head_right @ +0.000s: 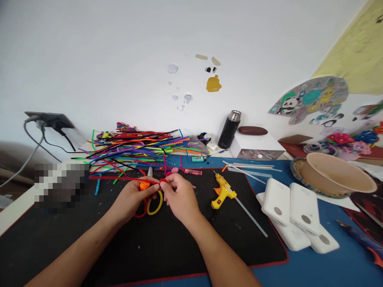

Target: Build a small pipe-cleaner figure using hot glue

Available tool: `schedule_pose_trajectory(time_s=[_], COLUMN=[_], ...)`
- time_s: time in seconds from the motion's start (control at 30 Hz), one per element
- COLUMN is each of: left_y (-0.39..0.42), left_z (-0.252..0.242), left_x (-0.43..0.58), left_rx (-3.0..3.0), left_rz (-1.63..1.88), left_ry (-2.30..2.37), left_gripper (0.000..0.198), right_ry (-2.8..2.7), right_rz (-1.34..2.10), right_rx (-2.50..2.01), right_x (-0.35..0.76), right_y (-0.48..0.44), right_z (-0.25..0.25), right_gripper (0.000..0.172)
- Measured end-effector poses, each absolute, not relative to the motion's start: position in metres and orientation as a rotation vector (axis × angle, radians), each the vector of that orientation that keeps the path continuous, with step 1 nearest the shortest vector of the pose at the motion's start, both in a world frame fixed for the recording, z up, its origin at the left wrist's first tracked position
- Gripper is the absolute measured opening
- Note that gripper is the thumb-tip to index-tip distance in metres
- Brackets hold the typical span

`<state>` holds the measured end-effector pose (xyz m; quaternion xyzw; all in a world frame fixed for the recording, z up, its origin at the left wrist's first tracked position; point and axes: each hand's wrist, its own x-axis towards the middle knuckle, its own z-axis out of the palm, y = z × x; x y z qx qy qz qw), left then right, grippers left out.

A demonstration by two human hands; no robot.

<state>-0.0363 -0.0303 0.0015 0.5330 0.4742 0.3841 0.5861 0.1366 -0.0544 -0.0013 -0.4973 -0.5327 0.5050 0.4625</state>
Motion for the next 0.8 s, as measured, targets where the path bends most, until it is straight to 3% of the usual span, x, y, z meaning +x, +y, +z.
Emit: schedule_pose_trajectory(time_s=[0.33,0.8], left_y=[-0.035,-0.03], left_z=[0.01,0.011], left_x=[-0.04,-0.043], left_rx=[1.454,1.558], left_rz=[1.016,0.909], left_ry=[1.245,1.254], left_gripper=[0.032,0.026], right_ry=[-1.326,-1.555], right_rz=[1.286,1.16], right_rx=[-1.241,-1.377], right_x=[0.136,0.139], right_y=[-0.056,-0.056], right_z=[0.001,0.004], right_gripper=[0.009,0.009])
